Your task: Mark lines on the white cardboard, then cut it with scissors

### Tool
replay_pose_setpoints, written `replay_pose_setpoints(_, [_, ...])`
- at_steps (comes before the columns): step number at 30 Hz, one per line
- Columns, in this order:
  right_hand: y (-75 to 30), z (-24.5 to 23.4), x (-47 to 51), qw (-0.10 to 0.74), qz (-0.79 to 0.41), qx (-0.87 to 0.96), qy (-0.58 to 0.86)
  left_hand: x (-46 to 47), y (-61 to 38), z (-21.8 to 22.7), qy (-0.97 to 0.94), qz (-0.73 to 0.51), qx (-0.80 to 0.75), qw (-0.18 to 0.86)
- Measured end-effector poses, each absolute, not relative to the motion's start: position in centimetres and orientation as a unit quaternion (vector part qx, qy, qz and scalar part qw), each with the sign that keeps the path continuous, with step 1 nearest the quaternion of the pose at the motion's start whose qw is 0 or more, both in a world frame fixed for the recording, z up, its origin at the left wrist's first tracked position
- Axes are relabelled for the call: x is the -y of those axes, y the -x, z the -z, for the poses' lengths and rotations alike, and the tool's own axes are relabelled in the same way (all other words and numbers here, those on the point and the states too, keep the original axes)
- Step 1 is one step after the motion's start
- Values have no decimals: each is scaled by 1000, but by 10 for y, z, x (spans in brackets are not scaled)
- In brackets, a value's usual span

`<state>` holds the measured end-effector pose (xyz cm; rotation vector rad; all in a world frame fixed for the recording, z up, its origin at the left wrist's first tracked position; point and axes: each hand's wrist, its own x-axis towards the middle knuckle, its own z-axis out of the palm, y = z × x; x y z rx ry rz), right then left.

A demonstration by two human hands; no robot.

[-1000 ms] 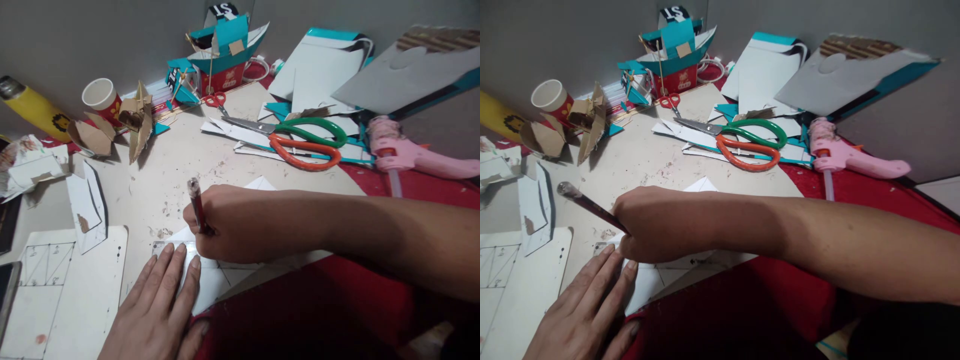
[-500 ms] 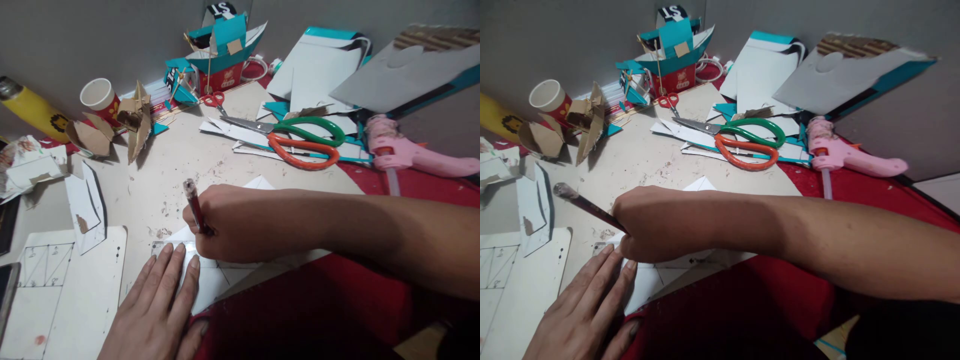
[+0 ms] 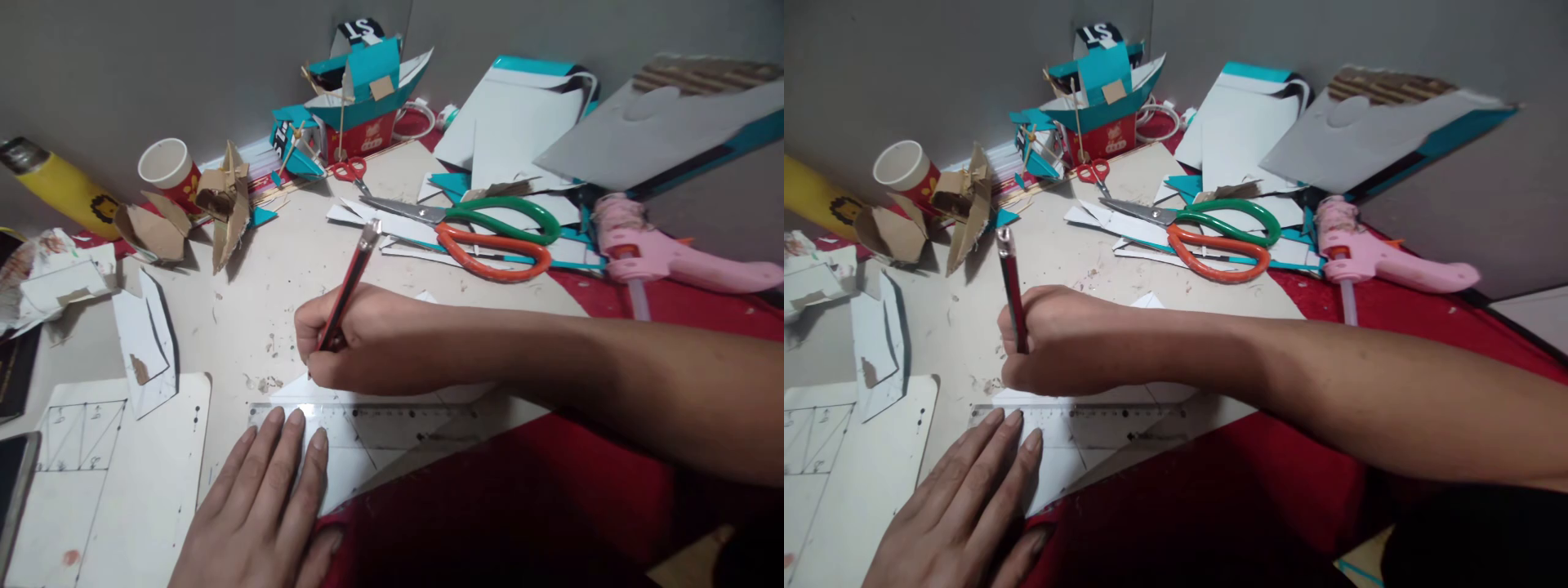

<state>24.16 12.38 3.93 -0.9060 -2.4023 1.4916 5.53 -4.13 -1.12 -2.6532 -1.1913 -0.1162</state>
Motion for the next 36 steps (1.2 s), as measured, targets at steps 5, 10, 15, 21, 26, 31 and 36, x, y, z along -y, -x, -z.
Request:
replay_pose_setpoints(5, [-239,-38,-124,62,-527,792,302,43,-56,11,906,45,404,115])
replay_pose_setpoints(10, [-231,-33,-118,52,-536,788,299,45,-55,12,903,39,413,115])
replay_pose_setpoints(15, [-225,-14,-111,104,-554,770,298,45,-55,12,901,32,418,116])
replay_pose_setpoints(21, [-219,-1,-111,124,-574,765,263,45,-55,14,898,17,423,119])
replay_pose_setpoints(26, [-217,-6,-111,97,-559,781,260,44,-54,12,898,15,424,116])
replay_pose_setpoints(31, [-216,-8,-111,86,-555,787,255,43,-54,12,901,13,419,113])
replay_pose_setpoints(36, [-216,-9,-112,81,-553,788,257,42,-54,13,898,15,427,107])
